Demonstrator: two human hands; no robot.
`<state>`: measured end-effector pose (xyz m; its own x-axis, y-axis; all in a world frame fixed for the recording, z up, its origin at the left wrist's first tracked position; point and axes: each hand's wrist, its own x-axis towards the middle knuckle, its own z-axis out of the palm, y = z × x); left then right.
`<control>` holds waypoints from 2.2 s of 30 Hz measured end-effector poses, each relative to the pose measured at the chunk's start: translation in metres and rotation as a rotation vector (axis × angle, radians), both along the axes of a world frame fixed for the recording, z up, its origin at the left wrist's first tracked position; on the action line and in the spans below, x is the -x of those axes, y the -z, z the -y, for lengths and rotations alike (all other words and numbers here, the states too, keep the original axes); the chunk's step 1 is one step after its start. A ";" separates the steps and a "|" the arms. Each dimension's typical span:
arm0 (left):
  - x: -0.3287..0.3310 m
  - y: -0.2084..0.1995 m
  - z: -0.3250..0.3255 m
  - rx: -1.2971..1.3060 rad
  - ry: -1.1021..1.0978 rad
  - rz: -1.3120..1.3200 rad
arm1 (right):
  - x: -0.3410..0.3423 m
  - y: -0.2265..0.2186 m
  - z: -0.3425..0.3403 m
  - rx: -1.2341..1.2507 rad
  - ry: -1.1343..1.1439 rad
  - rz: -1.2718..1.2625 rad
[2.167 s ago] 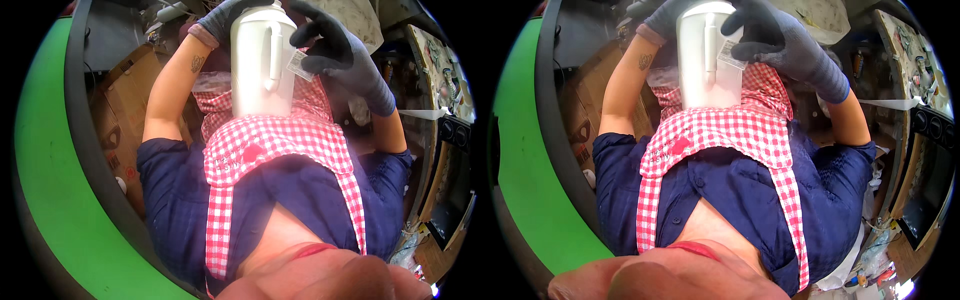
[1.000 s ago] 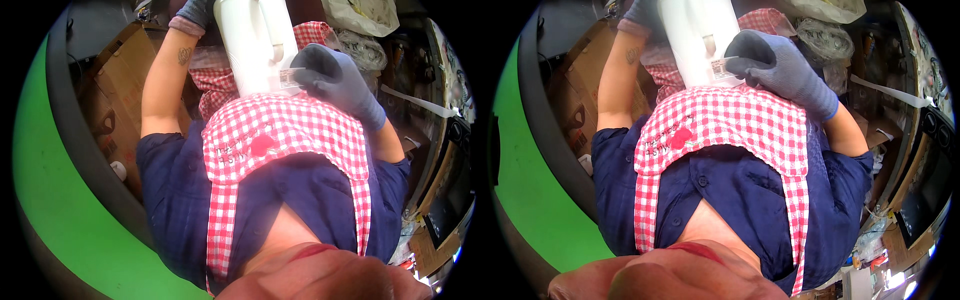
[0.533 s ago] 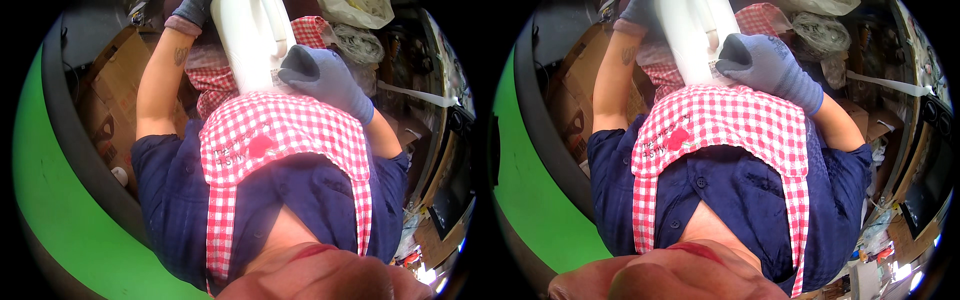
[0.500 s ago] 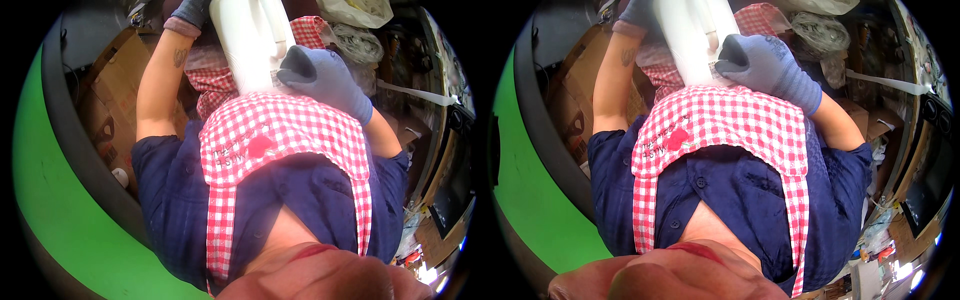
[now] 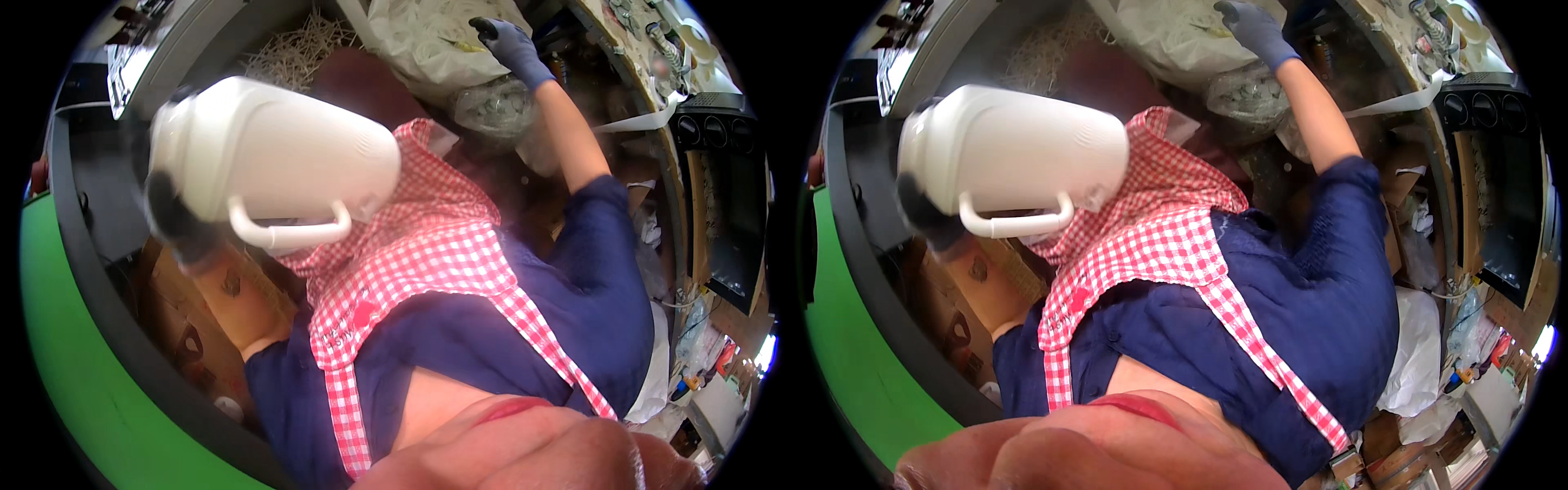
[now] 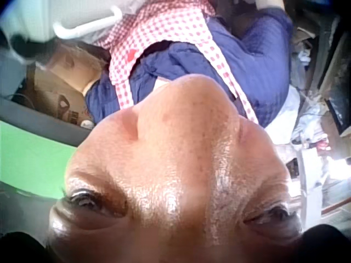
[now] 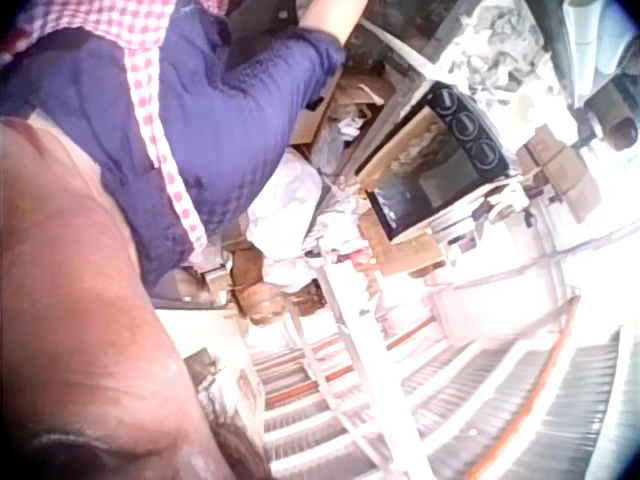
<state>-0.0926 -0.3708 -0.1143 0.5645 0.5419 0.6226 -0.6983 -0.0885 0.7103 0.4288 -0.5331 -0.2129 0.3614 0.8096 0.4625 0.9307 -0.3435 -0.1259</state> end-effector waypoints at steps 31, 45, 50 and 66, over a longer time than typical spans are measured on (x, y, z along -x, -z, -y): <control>-0.030 -0.036 -0.005 -0.824 -0.836 0.164 | 0.278 -0.022 0.126 0.260 -0.617 -1.295; -0.054 -0.026 -0.003 -1.073 -0.824 0.011 | 0.259 -0.111 0.060 0.266 -0.914 -0.293; -0.068 -0.033 0.018 -1.136 -0.836 0.004 | 0.300 -0.177 0.005 -0.312 -0.808 0.075; -0.083 -0.054 0.042 -1.104 -0.631 0.068 | 0.284 -0.194 0.003 -0.176 -0.750 0.573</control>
<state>-0.0097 -0.4131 -0.0598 0.3483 -0.1190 0.9298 -0.3516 -0.9361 0.0119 0.1447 -0.5366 -0.0191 -0.5412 0.6403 0.5451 0.8368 0.3466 0.4238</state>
